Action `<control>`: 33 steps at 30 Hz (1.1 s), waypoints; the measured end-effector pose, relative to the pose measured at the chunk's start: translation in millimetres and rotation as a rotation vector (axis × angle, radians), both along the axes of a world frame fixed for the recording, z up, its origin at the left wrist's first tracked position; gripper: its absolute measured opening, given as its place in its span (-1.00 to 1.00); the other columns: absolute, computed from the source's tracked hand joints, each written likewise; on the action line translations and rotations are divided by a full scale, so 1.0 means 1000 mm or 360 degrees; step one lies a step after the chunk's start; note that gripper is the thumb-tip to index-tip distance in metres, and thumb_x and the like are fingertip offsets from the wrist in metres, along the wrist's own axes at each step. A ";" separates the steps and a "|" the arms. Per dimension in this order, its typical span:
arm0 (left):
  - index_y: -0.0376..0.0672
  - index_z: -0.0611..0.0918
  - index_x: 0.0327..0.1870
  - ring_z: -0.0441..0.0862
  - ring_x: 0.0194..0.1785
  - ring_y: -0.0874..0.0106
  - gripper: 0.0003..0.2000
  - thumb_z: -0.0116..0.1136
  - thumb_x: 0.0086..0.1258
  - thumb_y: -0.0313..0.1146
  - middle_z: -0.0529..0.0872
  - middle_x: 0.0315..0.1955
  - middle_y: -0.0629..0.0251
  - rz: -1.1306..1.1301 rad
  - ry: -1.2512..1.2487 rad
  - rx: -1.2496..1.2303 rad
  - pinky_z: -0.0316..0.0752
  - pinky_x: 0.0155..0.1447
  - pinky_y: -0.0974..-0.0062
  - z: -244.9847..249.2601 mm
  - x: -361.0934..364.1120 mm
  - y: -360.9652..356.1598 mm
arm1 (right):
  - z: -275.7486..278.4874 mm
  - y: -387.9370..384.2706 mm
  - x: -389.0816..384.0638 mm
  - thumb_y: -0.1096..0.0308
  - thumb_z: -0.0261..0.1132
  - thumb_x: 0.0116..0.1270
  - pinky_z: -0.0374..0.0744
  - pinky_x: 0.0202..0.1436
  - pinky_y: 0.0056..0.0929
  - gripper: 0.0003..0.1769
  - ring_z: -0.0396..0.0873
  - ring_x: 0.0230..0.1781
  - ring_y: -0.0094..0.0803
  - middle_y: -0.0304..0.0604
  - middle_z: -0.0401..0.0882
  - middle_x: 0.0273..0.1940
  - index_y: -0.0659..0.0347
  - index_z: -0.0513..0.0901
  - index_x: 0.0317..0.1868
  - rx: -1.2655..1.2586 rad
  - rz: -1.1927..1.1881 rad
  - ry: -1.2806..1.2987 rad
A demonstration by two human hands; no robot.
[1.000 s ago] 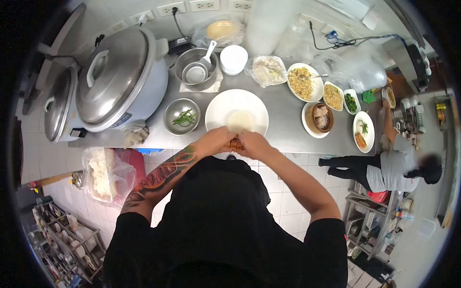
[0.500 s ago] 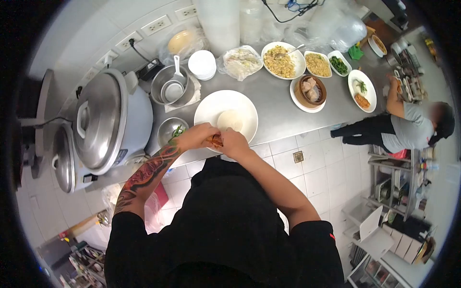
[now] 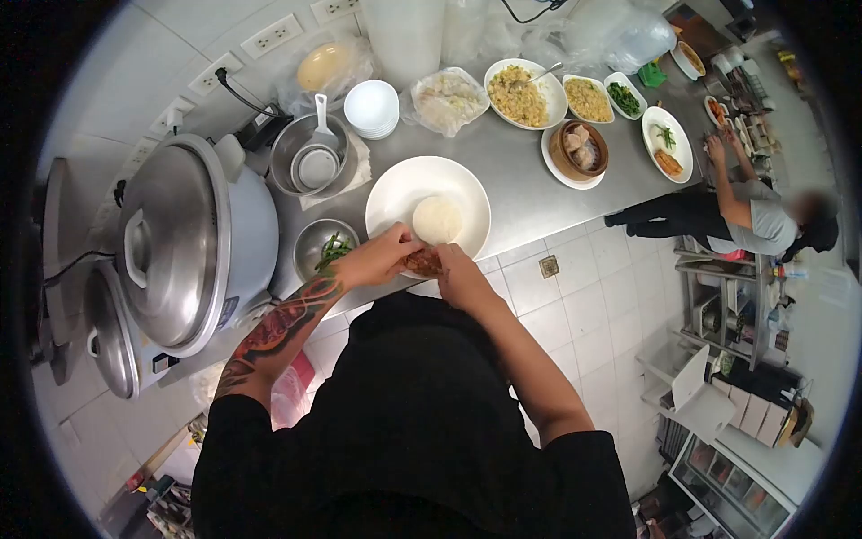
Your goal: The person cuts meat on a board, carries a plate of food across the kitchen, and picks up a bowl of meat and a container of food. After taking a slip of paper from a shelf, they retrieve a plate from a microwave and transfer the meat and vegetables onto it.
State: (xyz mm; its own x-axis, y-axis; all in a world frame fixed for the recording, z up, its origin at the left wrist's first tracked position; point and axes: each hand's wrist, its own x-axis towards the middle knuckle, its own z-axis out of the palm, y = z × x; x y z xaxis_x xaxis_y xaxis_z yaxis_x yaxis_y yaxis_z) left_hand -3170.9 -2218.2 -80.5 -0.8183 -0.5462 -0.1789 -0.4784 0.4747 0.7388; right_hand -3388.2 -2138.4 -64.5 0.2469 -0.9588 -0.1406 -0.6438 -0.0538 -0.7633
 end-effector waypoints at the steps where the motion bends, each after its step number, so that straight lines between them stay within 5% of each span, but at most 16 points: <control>1: -0.09 0.57 0.22 0.53 0.14 0.11 -0.49 0.28 0.19 -0.59 0.47 0.08 0.14 0.0001 -0.0038 -0.0020 0.46 0.21 0.24 -0.003 0.000 0.001 | 0.001 0.001 -0.001 0.62 0.26 0.19 0.57 0.08 -0.04 -0.61 0.58 0.01 0.15 0.18 0.60 -0.04 0.26 0.51 0.06 -0.0104 0.0025 -0.0043; 11: -0.09 0.62 0.10 0.51 0.14 0.06 -0.57 0.20 0.18 -0.67 0.62 0.03 0.17 0.0190 0.0133 -0.0058 0.46 0.23 0.19 -0.008 0.006 0.003 | -0.008 0.010 -0.004 0.56 0.35 0.16 0.61 0.00 -0.10 -0.62 0.64 -0.06 0.04 0.05 0.67 -0.12 0.16 0.65 0.03 0.0015 -0.0203 0.0169; 17: -0.06 0.70 0.10 0.54 0.12 0.14 -0.56 0.26 0.16 -0.67 0.60 0.00 0.21 0.0406 0.0213 0.0015 0.48 0.22 0.26 -0.014 0.006 0.011 | -0.007 0.010 -0.001 0.59 0.32 0.17 0.63 -0.12 -0.12 -0.67 0.65 -0.18 0.04 0.03 0.65 -0.16 0.12 0.70 -0.04 -0.0400 -0.0223 -0.0121; 22: -0.05 0.72 0.10 0.56 0.13 0.17 -0.58 0.26 0.20 -0.65 0.60 -0.01 0.24 0.0483 0.0005 -0.0081 0.51 0.20 0.26 0.005 0.002 0.022 | -0.006 0.016 0.004 0.59 0.30 0.20 0.63 -0.12 -0.13 -0.65 0.64 -0.20 0.05 0.07 0.62 -0.20 0.12 0.73 -0.01 -0.0140 -0.0357 0.0195; 26: -0.12 0.71 0.00 0.58 0.10 0.13 -0.61 0.21 0.13 -0.69 0.63 -0.03 0.21 0.0527 0.0014 -0.0276 0.50 0.22 0.22 0.004 0.004 0.014 | -0.017 0.016 0.013 0.57 0.31 0.19 0.63 -0.07 -0.16 -0.64 0.65 -0.18 0.04 0.10 0.63 -0.17 0.15 0.73 0.02 -0.0018 -0.0352 0.0004; 31: -0.16 0.62 -0.05 0.57 0.10 0.06 -0.61 0.17 0.05 -0.71 0.65 -0.01 0.17 0.0321 0.0203 -0.0535 0.50 0.19 0.21 -0.021 0.016 -0.041 | -0.036 0.012 0.051 0.54 0.26 0.23 0.62 0.00 -0.30 -0.47 0.69 -0.16 -0.12 0.13 0.64 -0.01 0.30 0.57 0.27 0.0342 -0.0407 -0.0586; 32: -0.16 0.60 -0.03 0.57 0.09 0.05 -0.60 0.17 0.06 -0.71 0.65 -0.01 0.14 0.0295 0.0194 -0.0475 0.50 0.19 0.20 -0.020 0.012 -0.052 | -0.057 0.009 0.054 0.56 0.26 0.30 0.62 -0.10 -0.42 -0.32 0.65 -0.23 -0.38 0.02 0.60 0.10 0.29 0.37 0.45 0.0316 -0.0275 -0.0510; 33: -0.16 0.59 -0.01 0.58 0.08 0.03 -0.59 0.17 0.07 -0.71 0.66 -0.01 0.12 0.0271 0.0184 -0.0417 0.49 0.18 0.18 -0.015 0.009 -0.060 | -0.062 0.006 0.058 0.56 0.26 0.30 0.62 -0.10 -0.42 -0.32 0.65 -0.23 -0.38 0.02 0.60 0.10 0.29 0.37 0.45 0.0314 -0.0271 -0.0514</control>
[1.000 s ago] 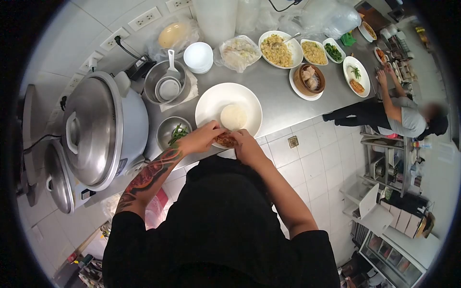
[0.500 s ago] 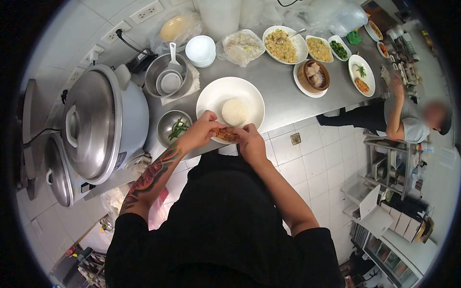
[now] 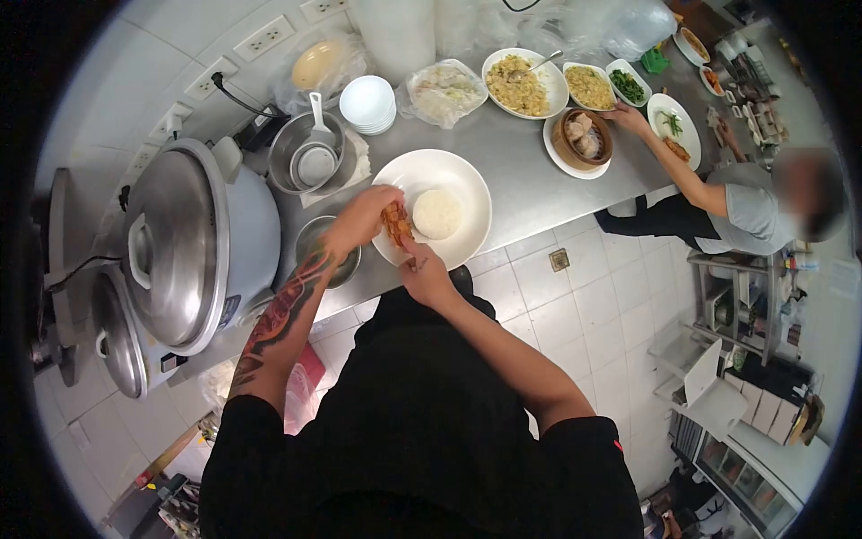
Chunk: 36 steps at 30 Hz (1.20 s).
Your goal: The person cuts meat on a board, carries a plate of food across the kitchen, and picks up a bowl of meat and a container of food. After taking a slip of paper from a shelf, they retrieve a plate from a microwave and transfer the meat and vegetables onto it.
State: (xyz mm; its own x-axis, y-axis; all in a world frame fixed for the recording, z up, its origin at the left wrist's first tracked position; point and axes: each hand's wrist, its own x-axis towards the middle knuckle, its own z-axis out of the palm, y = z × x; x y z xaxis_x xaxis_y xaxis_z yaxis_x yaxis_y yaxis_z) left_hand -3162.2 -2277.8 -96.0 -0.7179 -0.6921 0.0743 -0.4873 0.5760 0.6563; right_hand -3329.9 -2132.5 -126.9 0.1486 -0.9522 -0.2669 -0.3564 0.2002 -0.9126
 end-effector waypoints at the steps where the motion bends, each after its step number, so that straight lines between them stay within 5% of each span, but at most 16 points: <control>1: -0.16 0.56 0.06 0.58 0.11 0.00 -0.56 0.17 0.09 -0.70 0.67 -0.01 0.08 0.0008 0.0082 0.0029 0.49 0.19 0.17 0.004 -0.004 -0.004 | -0.005 -0.003 0.005 0.55 0.26 0.30 0.62 -0.09 -0.42 -0.30 0.65 -0.21 -0.39 0.02 0.60 0.11 0.29 0.35 0.47 0.0015 -0.0097 -0.0054; 6: -0.10 0.51 0.25 0.59 0.15 0.00 -0.40 0.02 0.13 -0.80 0.65 0.11 0.04 0.0129 0.0029 0.0206 0.51 0.20 0.22 0.008 -0.016 -0.005 | -0.002 -0.002 0.006 0.51 0.28 0.30 0.62 -0.07 -0.43 -0.24 0.64 -0.19 -0.43 0.04 0.56 0.17 0.29 0.27 0.52 0.0087 -0.0171 -0.0149; 9: -0.06 0.46 0.36 0.61 0.16 0.06 -0.33 0.03 0.15 -0.79 0.62 0.19 0.01 0.0205 0.0107 0.0114 0.52 0.21 0.27 0.017 -0.009 0.003 | 0.006 0.002 0.004 0.51 0.24 0.28 0.62 -0.04 -0.34 -0.25 0.67 -0.19 -0.28 0.16 0.53 0.18 0.28 0.26 0.51 0.0068 -0.0137 -0.0205; 13: -0.12 0.44 0.37 0.62 0.19 0.05 -0.36 0.01 0.18 -0.74 0.58 0.26 0.05 0.0541 0.0271 0.0198 0.52 0.25 0.28 0.067 0.037 0.037 | 0.035 0.008 -0.014 0.51 0.26 0.29 0.62 -0.11 -0.32 -0.41 0.67 -0.22 -0.25 0.07 0.59 0.07 0.24 0.45 0.37 -0.0023 -0.0055 -0.0021; 15: -0.13 0.47 0.35 0.67 0.12 0.19 -0.42 0.01 0.25 -0.72 0.62 0.20 0.07 0.0820 0.0592 0.0125 0.58 0.11 0.38 0.066 0.078 0.073 | 0.057 0.001 -0.009 0.51 0.26 0.31 0.62 -0.13 -0.30 -0.51 0.67 -0.23 -0.22 0.03 0.61 0.02 0.24 0.55 0.28 -0.0184 0.0026 0.0184; 18: -0.25 0.46 0.27 0.70 -0.02 0.31 -0.58 0.14 0.37 -0.56 0.63 0.01 0.07 0.1568 0.0390 0.0090 0.60 -0.09 0.44 0.048 0.120 0.148 | 0.075 -0.018 0.010 0.53 0.28 0.33 0.63 -0.26 -0.39 -0.73 0.65 -0.27 -0.18 -0.05 0.64 -0.07 0.20 0.69 0.03 -0.0638 0.0149 0.0360; 20: -0.30 0.43 0.26 0.73 -0.10 0.32 -0.58 0.19 0.41 -0.49 0.61 -0.05 0.07 0.1820 0.0315 0.0126 0.61 -0.17 0.46 0.024 0.128 0.176 | 0.080 -0.040 0.050 0.51 0.31 0.25 0.64 -0.20 -0.35 -0.82 0.65 -0.21 -0.10 -0.05 0.65 -0.17 0.21 0.73 -0.13 -0.0927 0.0567 0.0647; 24: -0.33 0.31 0.20 0.70 -0.44 0.43 -0.51 0.25 0.48 -0.23 0.58 -0.04 0.02 0.2089 0.1000 0.1035 0.62 -0.43 0.53 -0.021 0.113 0.184 | 0.041 -0.073 0.122 0.39 0.28 0.18 0.63 -0.18 -0.23 -0.82 0.67 -0.14 -0.19 -0.07 0.65 -0.24 0.19 0.76 -0.23 -0.1128 0.0983 0.1122; 28: -0.33 0.46 -0.11 0.70 -0.43 0.40 -0.77 0.20 0.45 -0.37 0.66 -0.29 0.09 0.2081 0.1322 0.1321 0.69 -0.39 0.48 -0.053 0.113 0.177 | 0.006 -0.084 0.155 0.34 0.29 0.18 0.62 -0.18 -0.27 -0.83 0.66 -0.07 -0.23 -0.07 0.68 -0.18 0.18 0.78 -0.33 -0.1164 0.1184 0.1618; 29: -0.31 0.48 -0.23 0.70 -0.43 0.42 -0.86 0.16 0.43 -0.44 0.68 -0.41 0.15 0.2099 0.1503 0.1209 0.69 -0.38 0.49 -0.052 0.109 0.178 | 0.005 -0.085 0.158 0.34 0.29 0.18 0.63 -0.17 -0.25 -0.83 0.67 -0.07 -0.22 -0.06 0.68 -0.17 0.19 0.78 -0.32 -0.1093 0.1193 0.1560; 34: -0.27 0.48 -0.23 0.72 -0.45 0.40 -0.92 0.13 0.41 -0.50 0.71 -0.38 0.11 0.2059 0.1351 0.1116 0.70 -0.33 0.51 -0.031 0.108 0.192 | 0.043 -0.072 0.133 0.33 0.31 0.17 0.65 -0.15 -0.19 -0.84 0.68 -0.11 -0.16 -0.05 0.69 -0.16 0.16 0.78 -0.30 -0.1039 0.1178 0.1427; 36: -0.25 0.44 -0.25 0.75 -0.41 0.34 -0.89 0.13 0.41 -0.47 0.72 -0.36 0.05 0.1936 0.1331 0.1103 0.74 -0.30 0.44 -0.020 0.105 0.200 | 0.077 -0.065 0.104 0.31 0.32 0.16 0.64 -0.16 -0.13 -0.83 0.68 -0.16 -0.13 -0.10 0.69 -0.19 0.10 0.77 -0.27 -0.0940 0.0814 0.0967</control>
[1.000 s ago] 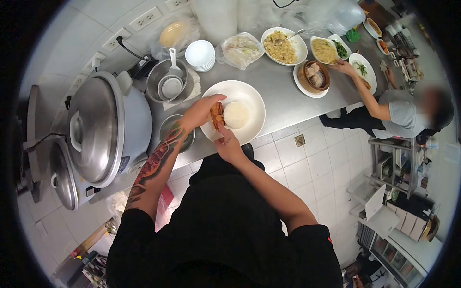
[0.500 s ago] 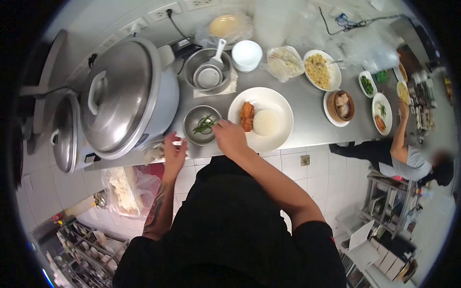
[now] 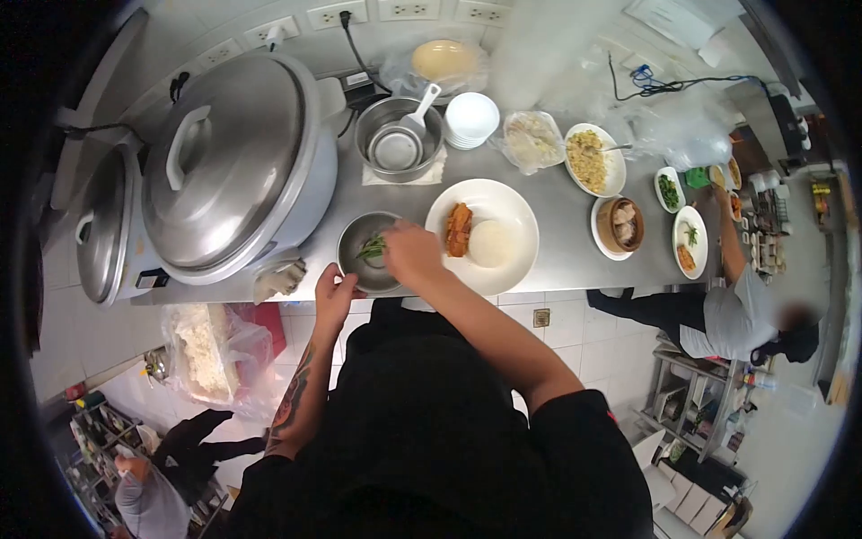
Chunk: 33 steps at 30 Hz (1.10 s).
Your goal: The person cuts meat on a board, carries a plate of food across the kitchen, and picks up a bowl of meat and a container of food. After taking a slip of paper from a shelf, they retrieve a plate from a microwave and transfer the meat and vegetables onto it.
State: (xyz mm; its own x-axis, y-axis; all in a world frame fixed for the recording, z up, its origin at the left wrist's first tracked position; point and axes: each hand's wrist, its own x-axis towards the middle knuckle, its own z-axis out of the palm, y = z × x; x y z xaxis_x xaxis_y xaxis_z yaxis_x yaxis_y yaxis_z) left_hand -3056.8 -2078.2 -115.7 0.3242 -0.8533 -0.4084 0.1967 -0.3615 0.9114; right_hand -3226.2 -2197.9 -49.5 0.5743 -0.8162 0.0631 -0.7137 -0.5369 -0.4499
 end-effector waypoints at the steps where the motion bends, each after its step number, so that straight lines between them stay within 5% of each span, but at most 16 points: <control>1: -0.25 0.44 -0.25 0.75 -0.41 0.34 -0.89 0.13 0.41 -0.47 0.72 -0.36 0.05 -0.0008 0.0013 -0.0004 0.74 -0.30 0.44 0.008 -0.005 0.000 | 0.013 -0.003 -0.021 0.28 0.33 0.14 0.62 -0.20 -0.11 -0.84 0.67 -0.20 -0.11 -0.12 0.68 -0.23 0.07 0.74 -0.26 0.0107 -0.0129 -0.0031; 7: -0.24 0.45 -0.27 0.74 -0.37 0.39 -0.89 0.14 0.42 -0.47 0.70 -0.35 0.13 -0.0196 0.0078 -0.0044 0.75 -0.27 0.46 0.029 -0.031 -0.003 | 0.000 -0.023 -0.149 0.20 0.42 0.14 0.61 -0.22 -0.13 -0.84 0.67 -0.25 -0.12 -0.12 0.67 -0.30 0.08 0.72 -0.36 0.0143 -0.0639 0.0378; 18: -0.31 0.49 -0.23 0.72 -0.31 0.43 -0.88 0.18 0.40 -0.49 0.62 -0.31 0.21 -0.0286 0.0239 -0.0050 0.73 -0.28 0.52 0.027 -0.049 -0.013 | -0.007 -0.037 -0.166 0.17 0.47 0.15 0.62 -0.21 -0.19 -0.82 0.69 -0.25 -0.17 -0.19 0.68 -0.30 0.05 0.74 -0.35 0.0321 -0.0823 0.0466; 19: -0.31 0.49 -0.23 0.72 -0.31 0.43 -0.88 0.18 0.40 -0.49 0.62 -0.31 0.21 -0.0272 0.0232 -0.0054 0.73 -0.28 0.52 0.028 -0.051 -0.014 | -0.004 -0.035 -0.161 0.17 0.47 0.15 0.62 -0.21 -0.19 -0.82 0.69 -0.25 -0.17 -0.19 0.68 -0.30 0.05 0.74 -0.35 0.0317 -0.0809 0.0460; 21: -0.31 0.48 -0.26 0.71 -0.32 0.43 -0.87 0.20 0.38 -0.49 0.61 -0.27 0.22 -0.0279 0.0155 -0.0115 0.73 -0.30 0.52 0.030 -0.056 -0.015 | 0.022 -0.023 -0.142 0.25 0.44 0.19 0.62 -0.25 -0.21 -0.89 0.68 -0.30 -0.17 -0.19 0.67 -0.30 0.06 0.73 -0.34 -0.0020 -0.0667 -0.0209; 23: -0.30 0.48 -0.28 0.71 -0.33 0.43 -0.87 0.21 0.37 -0.49 0.59 -0.25 0.22 -0.0268 0.0140 -0.0111 0.72 -0.31 0.52 0.031 -0.061 -0.016 | 0.037 -0.004 -0.114 0.32 0.40 0.22 0.62 -0.30 -0.22 -0.94 0.67 -0.35 -0.17 -0.19 0.63 -0.31 0.05 0.71 -0.31 -0.0101 -0.0176 -0.0508; 28: -0.32 0.47 -0.34 0.71 -0.33 0.42 -0.85 0.22 0.35 -0.52 0.54 -0.21 0.23 -0.0264 0.0126 -0.0162 0.73 -0.33 0.52 0.040 -0.076 -0.023 | 0.013 0.010 -0.065 0.38 0.33 0.21 0.66 -0.29 -0.23 -0.90 0.66 -0.29 -0.17 -0.15 0.51 -0.22 0.14 0.68 -0.24 -0.0219 0.0223 0.0227; 33: -0.37 0.43 -0.35 0.73 -0.32 0.37 -0.81 0.22 0.34 -0.52 0.47 -0.14 0.18 -0.0261 0.0129 -0.0116 0.75 -0.33 0.50 0.037 -0.072 -0.022 | 0.016 0.013 -0.068 0.39 0.37 0.17 0.64 -0.31 -0.24 -0.85 0.68 -0.29 -0.19 -0.12 0.56 -0.23 0.20 0.68 -0.24 -0.0098 0.0216 -0.0016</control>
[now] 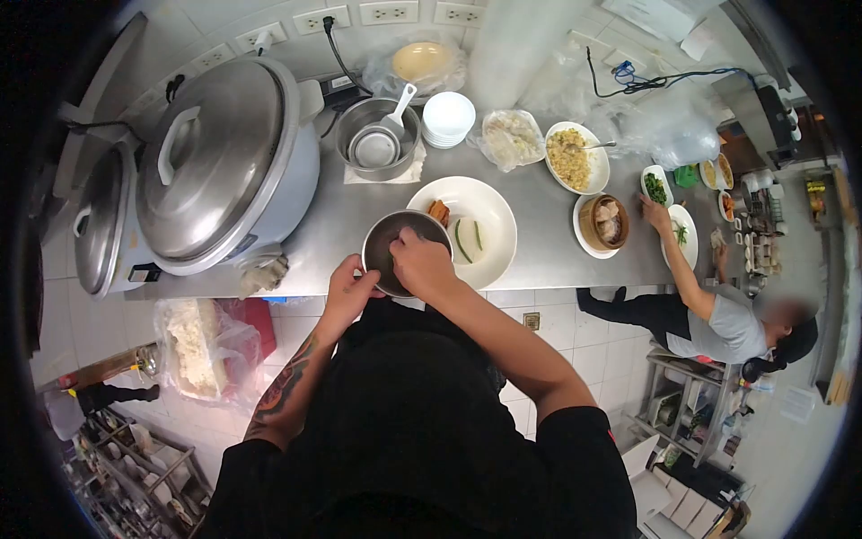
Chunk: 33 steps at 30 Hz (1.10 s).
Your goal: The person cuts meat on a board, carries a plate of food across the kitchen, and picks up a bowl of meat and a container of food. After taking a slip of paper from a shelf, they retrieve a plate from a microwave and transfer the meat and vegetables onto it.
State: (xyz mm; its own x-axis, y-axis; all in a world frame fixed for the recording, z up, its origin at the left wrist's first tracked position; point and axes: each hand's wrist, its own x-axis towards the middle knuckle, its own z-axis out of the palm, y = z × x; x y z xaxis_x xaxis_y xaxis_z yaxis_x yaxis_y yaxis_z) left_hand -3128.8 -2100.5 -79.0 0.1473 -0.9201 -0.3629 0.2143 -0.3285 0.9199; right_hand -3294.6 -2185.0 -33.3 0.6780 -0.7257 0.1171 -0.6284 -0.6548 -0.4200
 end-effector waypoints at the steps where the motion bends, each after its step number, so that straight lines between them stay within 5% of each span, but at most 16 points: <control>1: -0.37 0.43 -0.35 0.73 -0.32 0.37 -0.81 0.22 0.34 -0.52 0.47 -0.14 0.18 -0.0004 0.0008 -0.0001 0.75 -0.33 0.50 -0.001 0.002 0.001 | 0.000 0.000 -0.005 0.39 0.39 0.15 0.63 -0.33 -0.26 -0.83 0.69 -0.31 -0.19 -0.10 0.60 -0.23 0.23 0.68 -0.24 0.0070 -0.0088 -0.0235; 5: -0.35 0.43 -0.38 0.73 -0.31 0.36 -0.81 0.21 0.35 -0.52 0.47 -0.14 0.19 -0.0008 -0.0008 0.0062 0.76 -0.32 0.48 0.004 0.003 0.001 | 0.006 -0.009 -0.035 0.39 0.43 0.20 0.55 -0.39 -0.42 -0.84 0.65 -0.41 -0.37 -0.18 0.66 -0.31 0.25 0.68 -0.24 0.0587 -0.0405 -0.0640; 7: -0.34 0.44 -0.36 0.73 -0.30 0.37 -0.82 0.21 0.36 -0.52 0.48 -0.16 0.21 -0.0038 0.0162 0.0146 0.76 -0.30 0.48 0.001 0.004 0.001 | 0.012 -0.013 -0.049 0.37 0.44 0.27 0.46 -0.41 -0.55 -0.85 0.53 -0.49 -0.59 -0.29 0.64 -0.40 0.26 0.70 -0.24 0.1157 -0.0616 -0.0918; 9: -0.33 0.44 -0.35 0.73 -0.31 0.38 -0.83 0.20 0.37 -0.51 0.50 -0.19 0.21 -0.0043 0.0111 0.0091 0.76 -0.29 0.49 0.000 0.002 0.000 | 0.015 -0.020 -0.067 0.34 0.45 0.31 0.44 -0.40 -0.61 -0.83 0.46 -0.49 -0.71 -0.37 0.59 -0.43 0.28 0.71 -0.23 0.1152 -0.0629 -0.0993; 12: -0.31 0.45 -0.31 0.73 -0.31 0.38 -0.85 0.19 0.39 -0.51 0.55 -0.24 0.20 -0.0039 0.0069 0.0036 0.76 -0.27 0.49 -0.001 0.005 0.001 | 0.026 -0.039 -0.095 0.35 0.44 0.30 0.46 -0.39 -0.60 -0.83 0.50 -0.48 -0.68 -0.35 0.65 -0.41 0.29 0.73 -0.24 0.1160 -0.0792 -0.1105; 15: -0.30 0.45 -0.27 0.73 -0.30 0.38 -0.86 0.18 0.41 -0.50 0.59 -0.25 0.18 -0.0062 0.0080 0.0080 0.75 -0.25 0.49 -0.001 0.014 0.004 | 0.007 -0.060 -0.112 0.31 0.45 0.23 0.54 -0.35 -0.50 -0.80 0.59 -0.48 -0.54 -0.22 0.71 -0.41 0.29 0.74 -0.27 0.0946 -0.0858 -0.0747; 17: -0.29 0.46 -0.25 0.74 -0.29 0.38 -0.87 0.17 0.41 -0.49 0.61 -0.25 0.17 -0.0075 0.0084 0.0125 0.75 -0.24 0.49 -0.003 0.017 0.005 | -0.025 -0.070 -0.117 0.27 0.45 0.13 0.60 -0.30 -0.36 -0.76 0.66 -0.47 -0.31 -0.06 0.72 -0.44 0.29 0.75 -0.32 0.0754 -0.0755 -0.0140; 20: -0.29 0.46 -0.23 0.74 -0.29 0.37 -0.87 0.17 0.42 -0.48 0.63 -0.22 0.16 -0.0059 0.0083 0.0124 0.75 -0.23 0.49 -0.005 0.018 0.007 | -0.040 -0.076 -0.113 0.24 0.43 0.07 0.61 -0.26 -0.26 -0.75 0.67 -0.45 -0.12 0.03 0.69 -0.47 0.28 0.76 -0.35 0.0787 -0.0814 -0.0104; 30: -0.29 0.47 -0.25 0.73 -0.28 0.39 -0.86 0.19 0.41 -0.47 0.63 -0.26 0.18 -0.0040 0.0108 0.0115 0.75 -0.20 0.48 0.004 0.015 0.006 | -0.023 -0.067 -0.108 0.25 0.41 0.13 0.62 -0.26 -0.17 -0.81 0.67 -0.38 -0.07 0.00 0.68 -0.42 0.20 0.76 -0.37 0.0550 -0.0811 0.0134; 32: -0.29 0.47 -0.25 0.73 -0.28 0.39 -0.86 0.19 0.41 -0.47 0.62 -0.27 0.20 -0.0019 0.0121 0.0134 0.75 -0.20 0.48 0.008 0.014 0.002 | -0.007 -0.054 -0.095 0.29 0.37 0.19 0.61 -0.25 -0.16 -0.87 0.67 -0.32 -0.08 -0.04 0.67 -0.35 0.15 0.75 -0.33 0.0016 -0.0830 -0.0062; 33: -0.29 0.46 -0.27 0.73 -0.29 0.40 -0.86 0.19 0.41 -0.47 0.61 -0.26 0.20 -0.0003 0.0129 0.0129 0.75 -0.21 0.48 0.008 0.013 0.002 | 0.014 -0.045 -0.080 0.31 0.36 0.21 0.61 -0.25 -0.13 -0.89 0.66 -0.31 -0.07 -0.06 0.65 -0.33 0.15 0.73 -0.32 0.0074 -0.0680 -0.0186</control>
State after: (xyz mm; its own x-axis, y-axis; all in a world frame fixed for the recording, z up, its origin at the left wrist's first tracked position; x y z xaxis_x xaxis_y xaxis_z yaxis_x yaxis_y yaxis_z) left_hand -3115.9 -2098.2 -70.6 0.1127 -0.8876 -0.4466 0.2860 -0.4015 0.8701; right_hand -3375.0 -2229.7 -19.1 0.3001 -0.9442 0.1356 -0.7852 -0.3252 -0.5270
